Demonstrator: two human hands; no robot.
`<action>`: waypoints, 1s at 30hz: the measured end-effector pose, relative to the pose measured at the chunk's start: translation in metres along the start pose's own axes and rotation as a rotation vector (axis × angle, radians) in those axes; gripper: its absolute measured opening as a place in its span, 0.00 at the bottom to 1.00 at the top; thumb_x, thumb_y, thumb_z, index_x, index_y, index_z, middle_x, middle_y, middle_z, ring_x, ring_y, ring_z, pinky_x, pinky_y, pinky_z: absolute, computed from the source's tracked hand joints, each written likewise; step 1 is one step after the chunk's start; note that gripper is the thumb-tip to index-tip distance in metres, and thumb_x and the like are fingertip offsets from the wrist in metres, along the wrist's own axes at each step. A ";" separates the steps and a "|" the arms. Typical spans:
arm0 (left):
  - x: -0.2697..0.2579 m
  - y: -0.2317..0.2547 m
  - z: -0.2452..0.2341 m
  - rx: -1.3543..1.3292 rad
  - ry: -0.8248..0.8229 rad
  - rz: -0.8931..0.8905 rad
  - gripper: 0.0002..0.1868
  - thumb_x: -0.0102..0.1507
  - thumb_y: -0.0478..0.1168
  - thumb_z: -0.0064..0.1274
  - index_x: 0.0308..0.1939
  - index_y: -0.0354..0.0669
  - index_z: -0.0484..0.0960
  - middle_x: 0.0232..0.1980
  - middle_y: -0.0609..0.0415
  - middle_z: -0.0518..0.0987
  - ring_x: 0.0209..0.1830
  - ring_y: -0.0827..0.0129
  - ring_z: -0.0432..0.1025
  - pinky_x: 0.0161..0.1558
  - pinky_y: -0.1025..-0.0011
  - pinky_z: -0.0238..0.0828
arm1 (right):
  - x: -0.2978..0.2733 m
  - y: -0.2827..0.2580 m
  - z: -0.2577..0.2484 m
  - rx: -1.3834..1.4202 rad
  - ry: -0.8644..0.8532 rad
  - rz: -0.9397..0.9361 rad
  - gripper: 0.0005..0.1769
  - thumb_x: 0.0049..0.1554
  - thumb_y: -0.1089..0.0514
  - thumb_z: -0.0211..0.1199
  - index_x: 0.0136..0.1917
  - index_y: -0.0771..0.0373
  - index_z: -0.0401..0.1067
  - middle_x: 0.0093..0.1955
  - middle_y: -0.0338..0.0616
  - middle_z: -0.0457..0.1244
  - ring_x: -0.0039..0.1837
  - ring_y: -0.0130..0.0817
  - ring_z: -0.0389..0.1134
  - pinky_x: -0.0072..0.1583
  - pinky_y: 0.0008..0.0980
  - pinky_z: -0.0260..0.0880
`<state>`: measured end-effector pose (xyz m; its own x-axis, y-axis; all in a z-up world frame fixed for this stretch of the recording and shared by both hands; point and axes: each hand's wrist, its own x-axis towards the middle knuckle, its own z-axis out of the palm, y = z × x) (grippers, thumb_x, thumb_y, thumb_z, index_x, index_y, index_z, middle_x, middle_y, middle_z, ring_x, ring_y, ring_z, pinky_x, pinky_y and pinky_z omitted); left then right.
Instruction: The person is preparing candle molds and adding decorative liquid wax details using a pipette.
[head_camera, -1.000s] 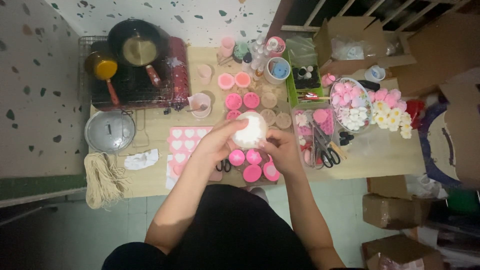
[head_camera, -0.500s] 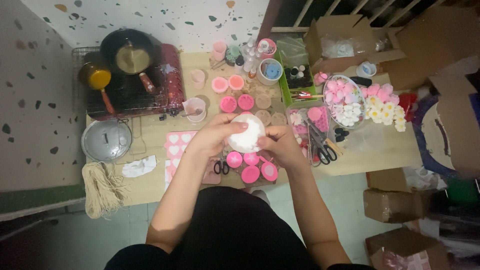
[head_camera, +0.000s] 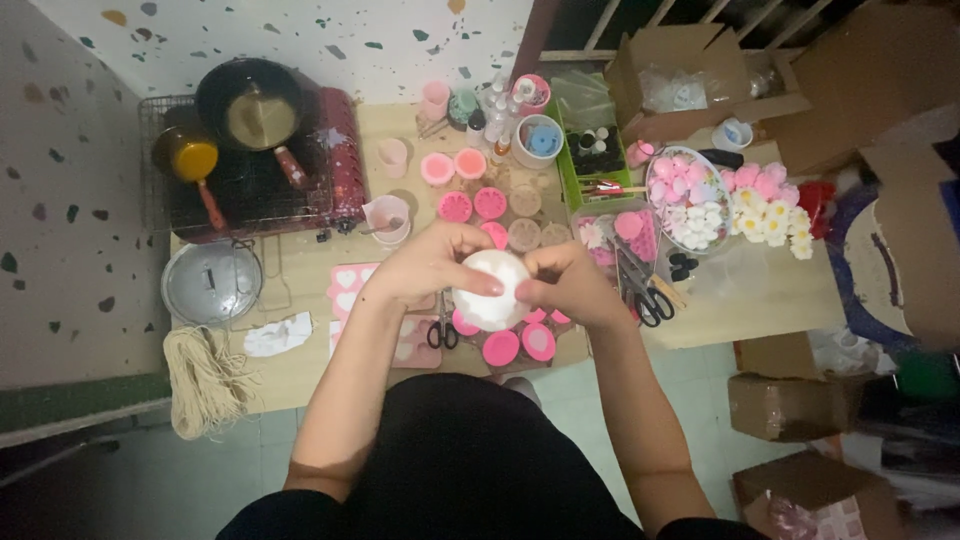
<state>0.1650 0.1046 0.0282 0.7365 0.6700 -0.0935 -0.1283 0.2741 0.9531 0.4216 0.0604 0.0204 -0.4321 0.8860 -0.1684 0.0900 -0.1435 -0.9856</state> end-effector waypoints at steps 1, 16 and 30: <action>0.002 -0.002 -0.003 0.001 0.000 0.000 0.14 0.53 0.29 0.69 0.41 0.33 0.85 0.37 0.56 0.83 0.35 0.77 0.75 0.39 0.76 0.72 | 0.002 0.009 -0.003 0.000 0.000 -0.001 0.12 0.51 0.55 0.75 0.38 0.66 0.78 0.33 0.35 0.68 0.35 0.17 0.65 0.37 0.19 0.63; 0.001 0.015 0.005 0.178 -0.017 -0.025 0.13 0.51 0.31 0.71 0.38 0.36 0.85 0.34 0.60 0.82 0.34 0.80 0.73 0.37 0.76 0.70 | 0.007 0.003 -0.002 -0.092 -0.072 -0.088 0.14 0.53 0.57 0.75 0.35 0.67 0.74 0.33 0.32 0.63 0.38 0.17 0.59 0.40 0.23 0.60; 0.016 -0.010 0.002 0.056 0.137 0.037 0.12 0.56 0.32 0.66 0.44 0.36 0.85 0.39 0.56 0.84 0.36 0.76 0.76 0.38 0.75 0.72 | 0.019 0.041 0.000 0.307 0.236 -0.162 0.27 0.58 0.39 0.65 0.49 0.68 0.77 0.39 0.36 0.68 0.37 0.22 0.67 0.37 0.23 0.66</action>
<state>0.1791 0.1111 0.0174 0.6337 0.7679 -0.0930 -0.1134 0.2112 0.9708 0.4174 0.0714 -0.0232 -0.1980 0.9795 -0.0376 -0.2495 -0.0875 -0.9644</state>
